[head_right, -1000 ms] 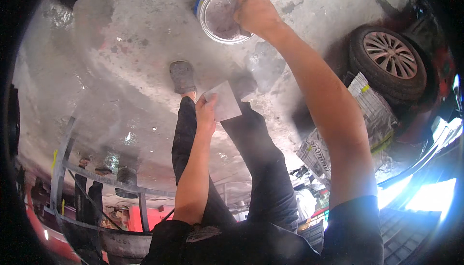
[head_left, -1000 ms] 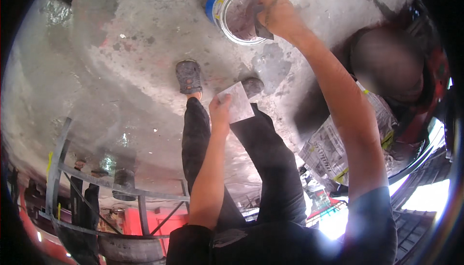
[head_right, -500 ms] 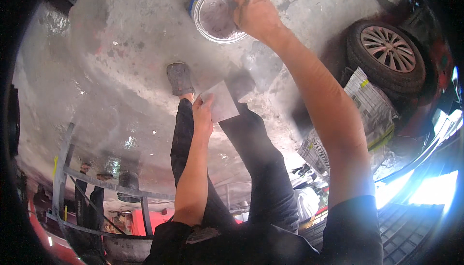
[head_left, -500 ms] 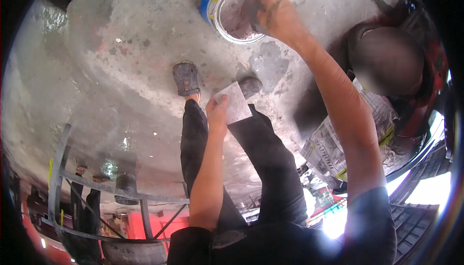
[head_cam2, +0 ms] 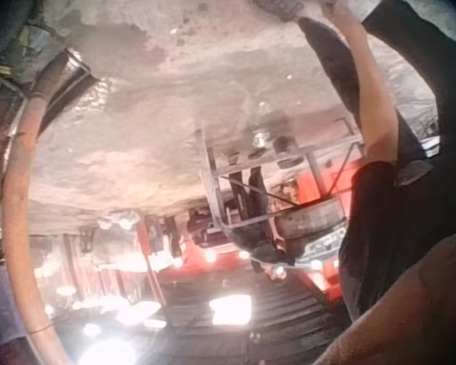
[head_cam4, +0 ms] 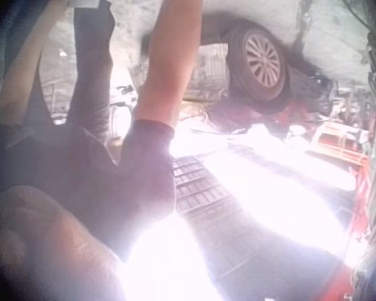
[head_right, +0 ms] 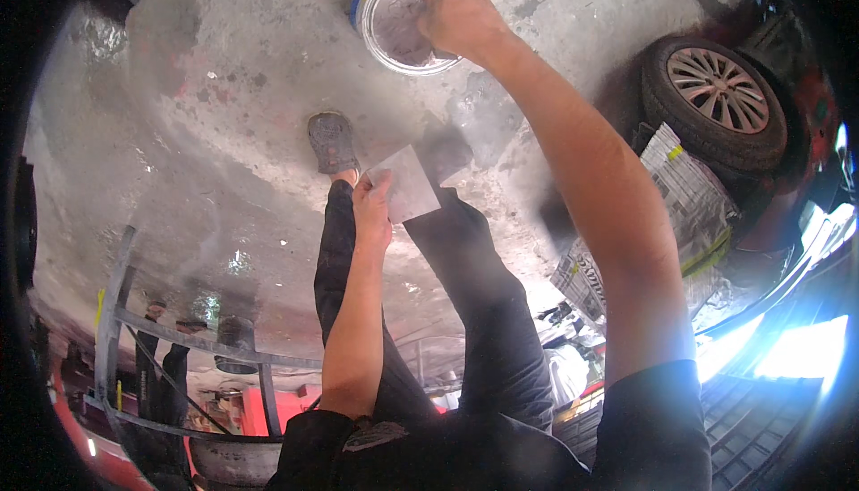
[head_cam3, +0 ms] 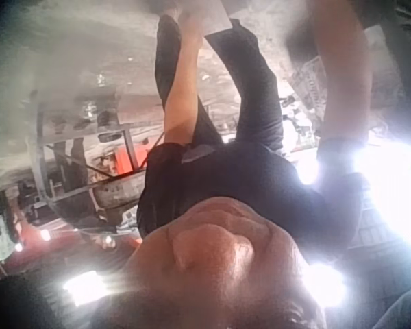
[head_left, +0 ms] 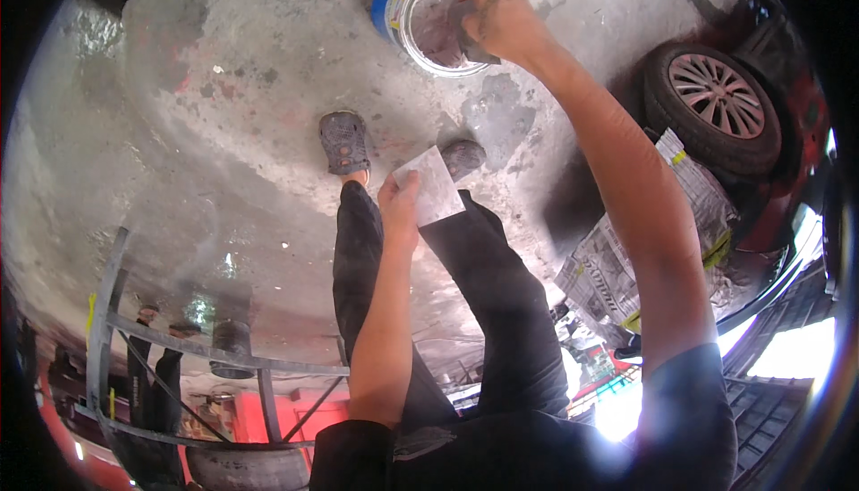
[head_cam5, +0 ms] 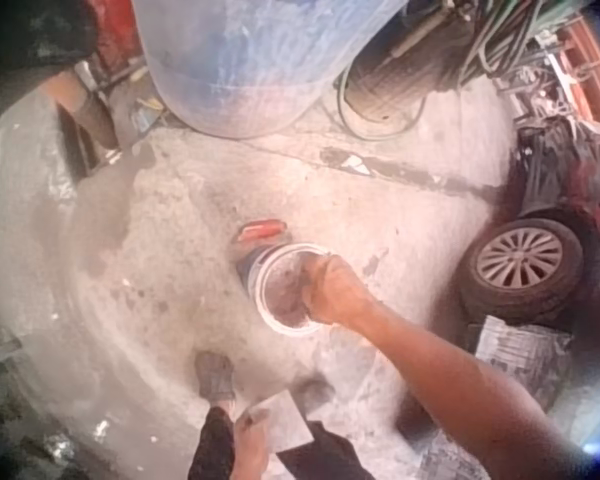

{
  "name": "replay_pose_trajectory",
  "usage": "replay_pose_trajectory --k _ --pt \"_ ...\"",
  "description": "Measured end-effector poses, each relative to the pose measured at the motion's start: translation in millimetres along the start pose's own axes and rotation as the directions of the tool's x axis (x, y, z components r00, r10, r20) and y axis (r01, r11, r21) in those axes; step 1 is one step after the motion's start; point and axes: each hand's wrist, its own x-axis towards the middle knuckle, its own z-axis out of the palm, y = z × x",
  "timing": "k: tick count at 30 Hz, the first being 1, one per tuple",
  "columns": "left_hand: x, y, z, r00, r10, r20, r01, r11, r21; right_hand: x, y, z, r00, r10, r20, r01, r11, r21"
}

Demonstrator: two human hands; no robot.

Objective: The person uses a sanding block to smooth the surface of a white car bumper. They apply a substance from a container onto the sanding block before working on the bumper, which is placed on a metal stand. The person sands various sections of the bumper, including the edges and the area around the headlight opening.

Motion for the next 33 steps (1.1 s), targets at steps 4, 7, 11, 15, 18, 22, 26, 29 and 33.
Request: replay_pose_trajectory --k 4,7,11,15,18,22,26,29,33 --pt "0 2 1 1.0 0.001 -0.002 -0.001 1.0 0.003 1 3 -1 1.0 0.02 0.006 -0.02 1.0 0.01" --pt "0 4 4 1.0 0.005 -0.023 -0.004 1.0 0.017 1 2 -6 0.986 0.147 0.077 -0.153 0.984 0.09" --pt "-2 6 5 1.0 0.014 0.002 -0.014 1.0 -0.006 -2 -1 -9 0.983 0.173 0.059 -0.18 0.971 0.155" --pt "0 6 4 1.0 -0.002 0.001 0.002 1.0 0.009 -6 3 -5 0.973 0.229 0.023 -0.228 0.946 0.232" --pt "1 6 6 1.0 -0.008 -0.002 0.008 1.0 0.01 -7 8 0 0.969 0.247 0.0 -0.242 0.951 0.193" --pt "0 7 8 1.0 -0.008 -0.003 0.008 1.0 0.006 -10 14 5 0.931 0.364 0.02 -0.354 0.889 0.291" --pt "0 9 9 1.0 -0.013 0.009 0.013 1.0 -0.009 -17 19 1 0.919 0.393 0.027 -0.376 0.854 0.359" --pt "0 9 10 1.0 -0.008 0.004 0.008 1.0 0.002 -25 17 -9 0.907 0.42 0.028 -0.392 0.818 0.421" --pt "-1 9 13 1.0 0.002 -0.016 -0.002 1.0 0.016 -34 2 -13 0.973 0.147 -0.179 -0.098 0.962 0.255"
